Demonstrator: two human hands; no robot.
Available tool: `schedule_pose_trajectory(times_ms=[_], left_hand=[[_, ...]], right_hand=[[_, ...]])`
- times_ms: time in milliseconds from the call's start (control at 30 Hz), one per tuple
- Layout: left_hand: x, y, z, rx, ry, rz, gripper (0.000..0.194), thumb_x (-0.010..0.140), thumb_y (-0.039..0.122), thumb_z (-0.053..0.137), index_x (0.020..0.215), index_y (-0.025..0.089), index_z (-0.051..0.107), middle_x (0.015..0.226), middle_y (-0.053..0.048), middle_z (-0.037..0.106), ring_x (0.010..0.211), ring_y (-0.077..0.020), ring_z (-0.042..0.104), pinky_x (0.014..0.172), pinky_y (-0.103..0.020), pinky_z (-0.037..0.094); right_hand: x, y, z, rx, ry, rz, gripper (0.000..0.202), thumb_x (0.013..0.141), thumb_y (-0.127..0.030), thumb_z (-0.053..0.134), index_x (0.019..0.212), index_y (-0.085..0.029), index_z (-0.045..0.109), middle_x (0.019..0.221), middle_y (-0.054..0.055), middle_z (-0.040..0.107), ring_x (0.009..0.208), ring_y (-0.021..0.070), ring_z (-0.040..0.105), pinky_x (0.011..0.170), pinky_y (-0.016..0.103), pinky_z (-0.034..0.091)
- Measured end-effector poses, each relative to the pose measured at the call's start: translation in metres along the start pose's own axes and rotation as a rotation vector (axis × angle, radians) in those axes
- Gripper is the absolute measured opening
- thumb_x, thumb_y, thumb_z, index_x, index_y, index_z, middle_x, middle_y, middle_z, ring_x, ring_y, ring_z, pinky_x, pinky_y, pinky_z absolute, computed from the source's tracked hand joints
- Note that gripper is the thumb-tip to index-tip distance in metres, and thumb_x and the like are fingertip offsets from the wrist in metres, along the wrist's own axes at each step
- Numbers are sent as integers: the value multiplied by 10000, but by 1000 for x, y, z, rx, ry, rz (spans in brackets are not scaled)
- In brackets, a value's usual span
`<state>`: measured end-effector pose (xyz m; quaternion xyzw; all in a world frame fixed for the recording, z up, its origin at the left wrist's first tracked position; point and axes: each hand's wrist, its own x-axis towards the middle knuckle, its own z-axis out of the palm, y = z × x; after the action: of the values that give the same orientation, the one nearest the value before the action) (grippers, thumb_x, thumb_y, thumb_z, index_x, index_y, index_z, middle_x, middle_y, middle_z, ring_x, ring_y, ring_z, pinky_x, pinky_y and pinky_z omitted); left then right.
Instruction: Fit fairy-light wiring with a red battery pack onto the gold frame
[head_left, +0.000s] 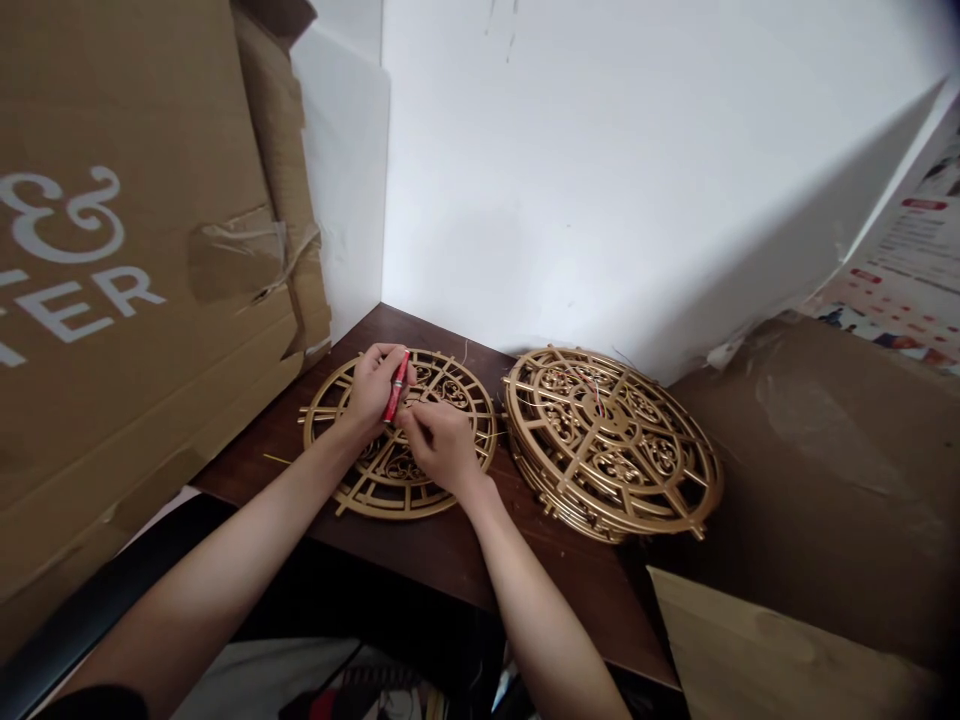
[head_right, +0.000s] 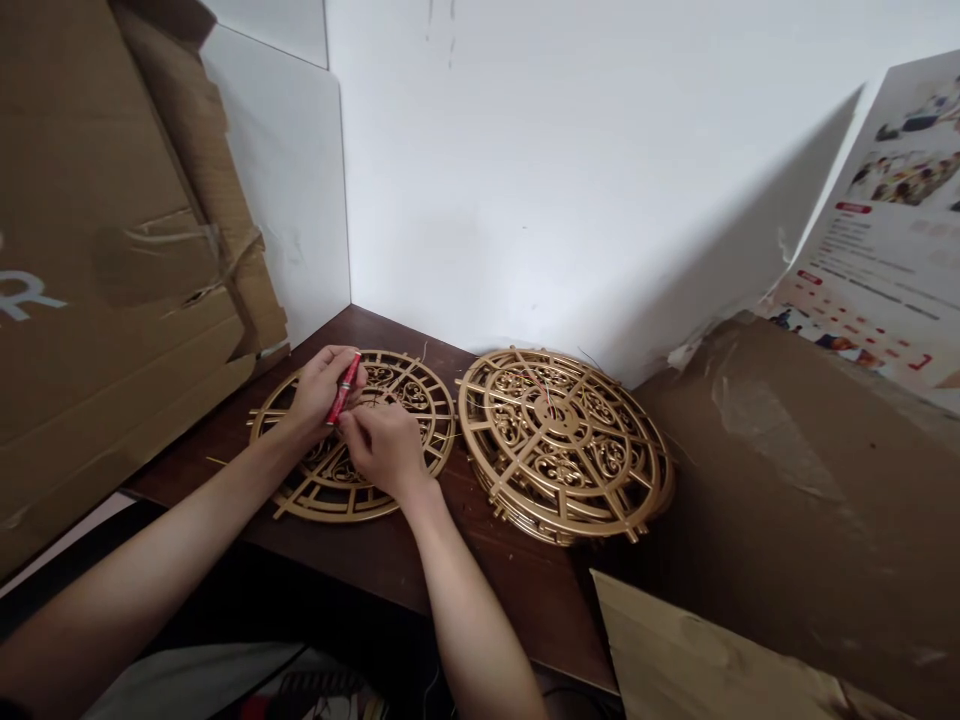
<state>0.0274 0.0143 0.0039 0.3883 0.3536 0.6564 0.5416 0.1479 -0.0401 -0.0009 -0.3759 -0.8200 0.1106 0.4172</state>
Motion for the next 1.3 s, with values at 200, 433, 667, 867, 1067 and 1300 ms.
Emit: schedule_pose_trajectory(times_ms=[200, 433, 667, 867, 1067, 1300], left_hand=[[1, -1, -1, -5, 15, -28, 165, 775, 276, 611, 813, 183, 481, 487, 63, 569, 290, -56, 362, 279, -150, 247], [-1, 1, 0, 26, 34, -22, 156, 768, 269, 609, 800, 179, 485, 485, 61, 569, 285, -53, 364, 277, -148, 246], [-2, 1, 2, 57, 46, -26, 160, 761, 272, 610, 794, 182, 481, 483, 69, 562, 271, -47, 351, 270, -149, 240], [-2, -1, 3, 62, 32, -27, 194, 761, 298, 625, 816, 191, 473, 474, 74, 552, 281, -56, 360, 273, -153, 249], [-2, -1, 4, 50, 36, -59, 196, 775, 300, 617, 825, 197, 458, 450, 93, 500, 285, -49, 333, 283, -142, 240], [1, -2, 4, 70, -6, -53, 196, 788, 311, 609, 842, 204, 454, 428, 98, 478, 281, -45, 318, 289, -129, 228]], right_hand=[[-3, 1, 6, -160, -160, -85, 370, 941, -264, 433, 581, -188, 471, 549, -11, 510, 541, 110, 462, 592, 237, 311], [-2, 1, 6, -206, -187, -112, 388, 941, -268, 437, 564, -185, 475, 541, -12, 521, 526, 104, 451, 596, 246, 299], [-4, 3, 9, -230, -208, -139, 389, 940, -269, 454, 565, -181, 504, 561, -9, 550, 532, 101, 458, 611, 251, 298], [-3, 4, 8, -277, -189, -112, 392, 934, -253, 463, 550, -180, 486, 563, -8, 555, 530, 98, 451, 604, 248, 283], [-4, 2, 11, -352, -151, -84, 372, 929, -276, 477, 569, -184, 507, 583, -1, 582, 543, 109, 480, 622, 260, 290], [-6, 1, 14, -391, -123, -72, 362, 929, -280, 481, 582, -188, 529, 593, 10, 611, 542, 121, 499, 613, 277, 285]])
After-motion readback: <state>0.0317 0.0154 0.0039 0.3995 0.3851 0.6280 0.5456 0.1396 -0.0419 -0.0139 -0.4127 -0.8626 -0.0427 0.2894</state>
